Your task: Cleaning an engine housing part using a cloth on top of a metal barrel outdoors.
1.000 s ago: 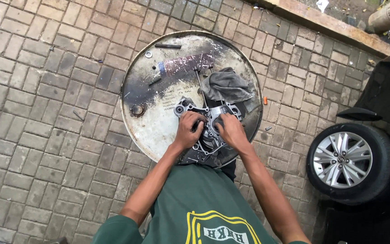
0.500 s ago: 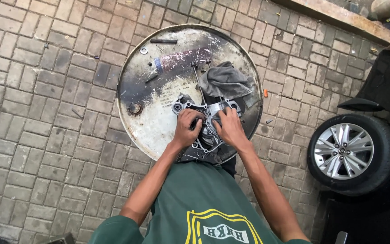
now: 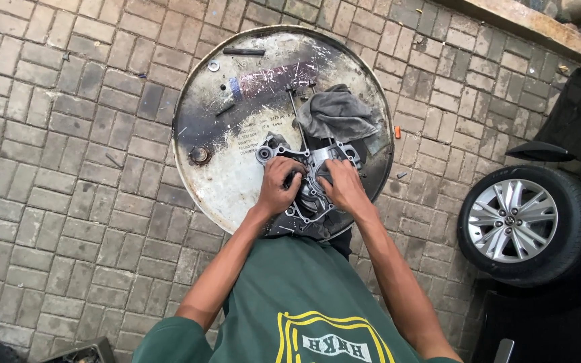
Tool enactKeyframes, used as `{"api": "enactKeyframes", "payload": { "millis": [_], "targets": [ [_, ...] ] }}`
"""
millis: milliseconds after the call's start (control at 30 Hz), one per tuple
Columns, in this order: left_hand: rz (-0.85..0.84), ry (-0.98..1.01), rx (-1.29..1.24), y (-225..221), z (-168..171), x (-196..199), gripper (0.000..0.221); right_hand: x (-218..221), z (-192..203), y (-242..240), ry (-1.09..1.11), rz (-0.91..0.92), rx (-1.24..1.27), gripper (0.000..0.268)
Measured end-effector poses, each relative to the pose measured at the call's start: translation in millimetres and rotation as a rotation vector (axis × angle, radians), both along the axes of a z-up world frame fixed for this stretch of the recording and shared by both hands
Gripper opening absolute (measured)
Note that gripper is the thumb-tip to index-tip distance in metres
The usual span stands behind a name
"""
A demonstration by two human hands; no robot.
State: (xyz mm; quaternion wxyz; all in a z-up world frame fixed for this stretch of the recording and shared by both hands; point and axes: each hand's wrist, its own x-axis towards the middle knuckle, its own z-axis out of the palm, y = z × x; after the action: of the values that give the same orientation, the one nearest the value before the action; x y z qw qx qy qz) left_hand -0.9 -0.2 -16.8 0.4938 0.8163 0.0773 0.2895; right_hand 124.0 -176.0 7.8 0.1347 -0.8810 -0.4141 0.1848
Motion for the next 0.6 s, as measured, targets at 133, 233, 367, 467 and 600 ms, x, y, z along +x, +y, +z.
{"api": "enactKeyframes", "payload": {
  "millis": [133,233,367,467,600],
  "targets": [
    [-0.005,0.006,-0.007,-1,-2,0,0.011,-4,-10,11,-0.027,-0.088,0.031,0.034],
    [0.004,0.014,-0.001,-1,-4,0,0.012,-3,-6,16,-0.076,-0.137,0.087,0.035],
    [0.010,-0.018,-0.001,-1,-1,0,0.013,5,2,8,0.058,-0.032,0.071,0.030],
    [0.007,-0.020,0.014,0,0,1,0.012,8,13,13,0.120,-0.012,0.063,0.028],
    [0.009,-0.011,0.014,0,2,0,0.011,4,12,17,0.090,-0.130,0.185,0.021]
  ]
}}
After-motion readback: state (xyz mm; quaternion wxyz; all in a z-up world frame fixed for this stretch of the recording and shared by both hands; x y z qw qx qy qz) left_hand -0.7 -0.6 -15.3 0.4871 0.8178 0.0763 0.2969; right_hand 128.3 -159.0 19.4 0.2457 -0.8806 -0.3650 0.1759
